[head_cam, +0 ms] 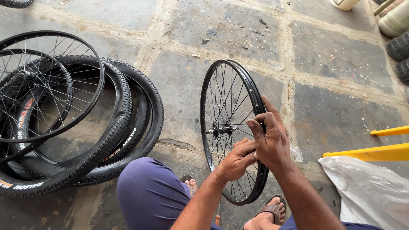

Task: The person sits on the ground and uses a spoke wrench to tighten the nipples on a bicycle wheel rim. They rotate the wheel to access different spokes and continue adjusting the tension.

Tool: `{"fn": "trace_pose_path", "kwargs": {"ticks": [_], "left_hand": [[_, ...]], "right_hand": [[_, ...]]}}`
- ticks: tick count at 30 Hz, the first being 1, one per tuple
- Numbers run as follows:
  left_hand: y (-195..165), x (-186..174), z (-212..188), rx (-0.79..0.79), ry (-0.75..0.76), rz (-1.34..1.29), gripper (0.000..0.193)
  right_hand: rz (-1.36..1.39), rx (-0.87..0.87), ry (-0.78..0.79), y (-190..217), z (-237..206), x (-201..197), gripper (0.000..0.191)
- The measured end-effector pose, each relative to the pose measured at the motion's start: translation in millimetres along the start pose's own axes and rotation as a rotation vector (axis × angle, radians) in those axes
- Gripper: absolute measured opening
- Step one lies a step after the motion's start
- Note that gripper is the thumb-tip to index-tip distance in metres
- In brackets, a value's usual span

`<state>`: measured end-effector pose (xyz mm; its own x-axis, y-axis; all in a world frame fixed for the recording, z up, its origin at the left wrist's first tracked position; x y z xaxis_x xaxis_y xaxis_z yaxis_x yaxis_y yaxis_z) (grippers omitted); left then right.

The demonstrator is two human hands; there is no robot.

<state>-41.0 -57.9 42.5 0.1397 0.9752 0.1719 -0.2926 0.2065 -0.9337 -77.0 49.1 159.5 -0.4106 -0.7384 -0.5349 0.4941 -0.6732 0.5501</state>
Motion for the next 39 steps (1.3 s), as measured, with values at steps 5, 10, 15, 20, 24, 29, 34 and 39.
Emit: {"fn": "trace_pose_path", "kwargs": {"ticks": [5, 10, 15, 20, 24, 29, 34, 39], "left_hand": [[-1.2, 0.9, 0.2, -0.028, 0.015, -0.042, 0.038], [-2.7, 0.8, 2.1, 0.001, 0.004, -0.064, 0.037], [-4.5, 2.8, 5.0, 0.011, 0.012, 0.053, 0.034], [-4.4, 1.2, 4.5, -0.013, 0.007, -0.058, 0.034], [3.2, 10.7, 6.5, 0.109, -0.2, 0.118, 0.03], [29.9, 24.5, -7.6, -0.317, -0.815, 0.252, 0.048], [49.5, 21.3, -9.4, -0.725, -0.651, 0.132, 0.054], [43.0, 13.2, -0.8, -0.859, -0.727, -0.167, 0.054]], "right_hand": [[-0.012, -0.006, 0.002, -1.7, -0.1, -2.5, 0.036], [-0.005, 0.029, 0.0, -3.7, 0.8, -3.7, 0.037], [-0.03, -0.024, -0.012, -4.6, 2.0, -3.0, 0.037], [-0.006, 0.059, 0.009, -14.5, -0.6, -0.6, 0.041], [-0.009, -0.074, -0.013, -25.0, 3.0, 4.0, 0.042], [-0.041, -0.006, -0.005, -41.3, 23.5, 8.9, 0.043], [-0.025, 0.055, 0.0, -45.1, 41.2, 2.7, 0.037], [0.003, 0.029, -0.017, -42.6, 41.5, -3.7, 0.032]]}}
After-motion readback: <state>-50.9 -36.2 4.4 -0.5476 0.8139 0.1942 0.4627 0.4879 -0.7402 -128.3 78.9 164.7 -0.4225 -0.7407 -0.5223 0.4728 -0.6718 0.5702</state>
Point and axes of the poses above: each hand's wrist, its own z-axis towards the middle knuckle, its own x-axis out of the palm, y = z × x, the point moved 2 cm from there along z, towards the middle knuckle, and after that the axes turned 15 degrees about -y, right-handed, at the moved point
